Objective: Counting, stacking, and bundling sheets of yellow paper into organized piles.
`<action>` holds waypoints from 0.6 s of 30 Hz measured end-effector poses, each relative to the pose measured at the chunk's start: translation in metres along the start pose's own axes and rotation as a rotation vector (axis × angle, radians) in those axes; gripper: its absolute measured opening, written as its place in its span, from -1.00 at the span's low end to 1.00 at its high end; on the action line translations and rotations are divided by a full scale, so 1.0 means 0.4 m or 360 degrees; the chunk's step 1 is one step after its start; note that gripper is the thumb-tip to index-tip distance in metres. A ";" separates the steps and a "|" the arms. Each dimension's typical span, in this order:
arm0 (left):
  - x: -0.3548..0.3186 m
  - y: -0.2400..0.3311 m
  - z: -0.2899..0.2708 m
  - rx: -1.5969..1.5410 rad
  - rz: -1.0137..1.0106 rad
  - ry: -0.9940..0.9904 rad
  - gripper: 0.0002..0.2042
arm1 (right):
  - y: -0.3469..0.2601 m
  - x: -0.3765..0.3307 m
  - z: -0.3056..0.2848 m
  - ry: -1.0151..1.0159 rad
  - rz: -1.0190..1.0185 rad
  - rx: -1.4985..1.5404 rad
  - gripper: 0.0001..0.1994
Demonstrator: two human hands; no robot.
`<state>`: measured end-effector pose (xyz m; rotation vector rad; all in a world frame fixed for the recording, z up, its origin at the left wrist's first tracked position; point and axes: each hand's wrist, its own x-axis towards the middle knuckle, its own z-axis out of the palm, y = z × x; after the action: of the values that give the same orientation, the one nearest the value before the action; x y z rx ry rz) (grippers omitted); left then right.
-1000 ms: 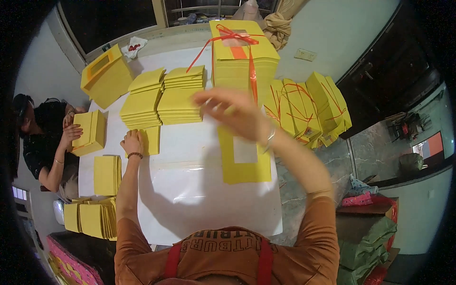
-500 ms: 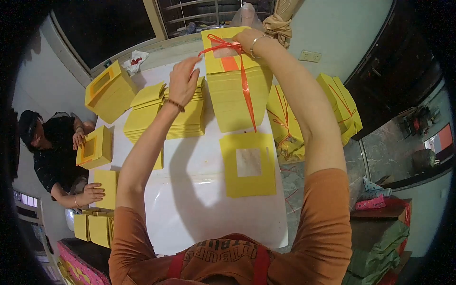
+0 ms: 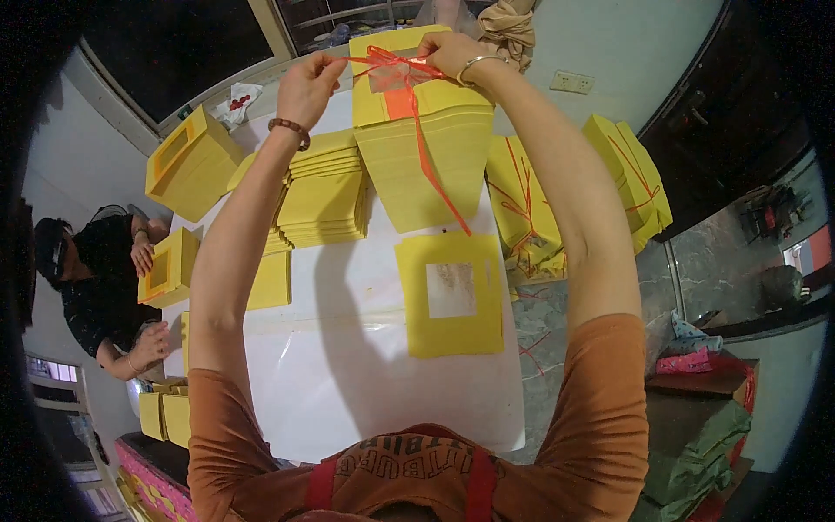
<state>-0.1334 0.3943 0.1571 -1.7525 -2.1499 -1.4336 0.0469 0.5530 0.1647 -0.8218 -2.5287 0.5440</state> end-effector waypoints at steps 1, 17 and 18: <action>0.006 0.011 -0.007 -0.0113 0.0006 -0.0069 -0.76 | 0.005 0.002 -0.003 -0.0142 0.0131 0.0289 -0.88; 0.092 0.152 -0.109 -0.2178 0.0694 -0.0724 -0.87 | 0.005 -0.015 0.037 -0.0183 0.0161 0.1366 -0.74; 0.101 0.168 -0.135 -0.2497 0.0575 -0.0782 -0.86 | 0.006 -0.019 0.037 -0.0181 0.0165 0.1367 -0.74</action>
<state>-0.1227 0.3870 0.2515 -2.7266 -0.2394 -3.0491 0.0461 0.5466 0.1490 -0.5836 -2.0107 1.5833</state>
